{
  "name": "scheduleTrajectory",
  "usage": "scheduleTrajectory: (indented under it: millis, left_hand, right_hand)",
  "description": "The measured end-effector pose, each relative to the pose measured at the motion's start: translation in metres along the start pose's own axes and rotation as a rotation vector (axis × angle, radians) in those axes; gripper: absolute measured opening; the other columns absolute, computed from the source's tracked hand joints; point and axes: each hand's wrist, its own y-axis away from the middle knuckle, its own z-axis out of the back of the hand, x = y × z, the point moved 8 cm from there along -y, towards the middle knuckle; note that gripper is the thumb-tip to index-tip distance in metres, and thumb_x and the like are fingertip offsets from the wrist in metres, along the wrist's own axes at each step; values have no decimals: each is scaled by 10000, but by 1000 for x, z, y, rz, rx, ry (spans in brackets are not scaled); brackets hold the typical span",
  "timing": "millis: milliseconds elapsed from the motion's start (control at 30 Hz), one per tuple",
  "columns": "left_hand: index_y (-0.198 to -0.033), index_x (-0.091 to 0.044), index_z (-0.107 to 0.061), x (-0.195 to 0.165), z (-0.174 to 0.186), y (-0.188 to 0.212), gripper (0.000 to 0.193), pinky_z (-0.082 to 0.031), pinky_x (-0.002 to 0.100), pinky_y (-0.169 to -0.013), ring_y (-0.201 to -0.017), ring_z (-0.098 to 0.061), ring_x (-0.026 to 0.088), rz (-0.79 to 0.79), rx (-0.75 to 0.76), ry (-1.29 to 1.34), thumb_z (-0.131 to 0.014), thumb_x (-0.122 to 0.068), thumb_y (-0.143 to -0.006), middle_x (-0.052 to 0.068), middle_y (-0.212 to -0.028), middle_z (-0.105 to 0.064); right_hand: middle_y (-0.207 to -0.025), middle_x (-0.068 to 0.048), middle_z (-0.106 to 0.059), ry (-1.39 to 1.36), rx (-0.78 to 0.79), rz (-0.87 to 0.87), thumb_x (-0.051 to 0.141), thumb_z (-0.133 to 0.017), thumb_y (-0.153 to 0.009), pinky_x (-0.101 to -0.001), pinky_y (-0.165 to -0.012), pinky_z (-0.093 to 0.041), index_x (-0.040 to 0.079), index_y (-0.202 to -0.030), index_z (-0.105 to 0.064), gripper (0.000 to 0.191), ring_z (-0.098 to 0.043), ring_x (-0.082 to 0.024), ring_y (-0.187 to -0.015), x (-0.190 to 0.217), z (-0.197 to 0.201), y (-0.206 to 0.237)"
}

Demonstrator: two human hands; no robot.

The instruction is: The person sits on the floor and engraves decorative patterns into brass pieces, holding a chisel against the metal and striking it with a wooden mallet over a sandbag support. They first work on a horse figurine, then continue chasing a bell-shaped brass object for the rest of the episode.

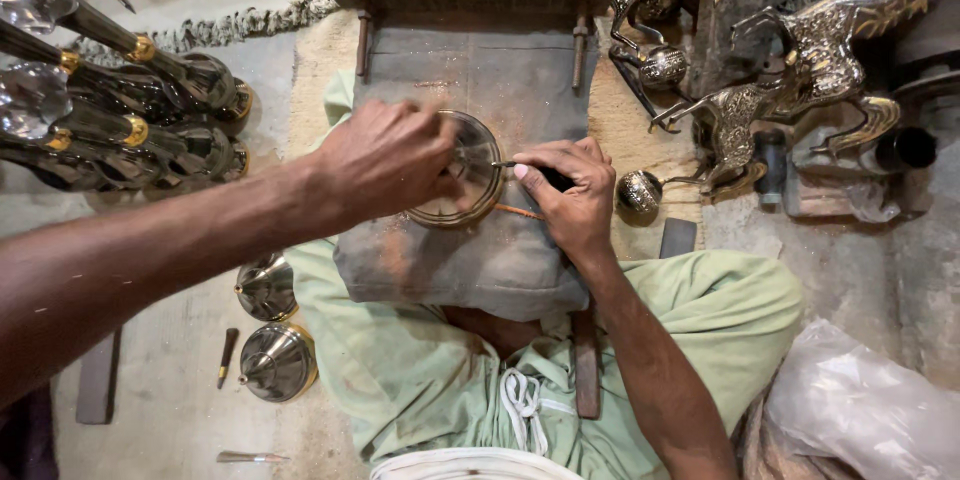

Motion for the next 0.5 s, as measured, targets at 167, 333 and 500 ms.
scheduleTrajectory:
  millis: [167, 333, 500]
  left_hand:
    - [-970, 8, -733, -9, 27, 19, 476, -583, 404, -533, -616, -707, 253, -266, -418, 76, -612, -445, -1053, 153, -790, -740]
    - [-981, 7, -717, 11, -16, 7, 453, -597, 408, -546, -632, -716, 250, 129, 178, 53, -591, -422, -1056, 145, -794, -736]
    - [-1003, 72, -692, 8, 5, 9, 456, -592, 390, -453, -588, -703, 260, 38, -81, 44, -704, -380, -938, 180, -805, -713]
  right_hand:
    - [-994, -31, -775, 21, -6, 3, 81, -830, -854, -320, -890, -484, 102, -1002, -808, 152, -643, -174, -935, -2, -4, -1]
    - [-991, -29, -779, 9, 2, -18, 85, -832, -856, -324, -872, -474, 102, -1001, -810, 148, -636, -168, -912, -1, -6, -1]
    - [-1000, -35, -782, 13, 3, 9, 79, -831, -851, -333, -872, -457, 91, -1003, -810, 154, -620, -167, -900, 3, -8, -4]
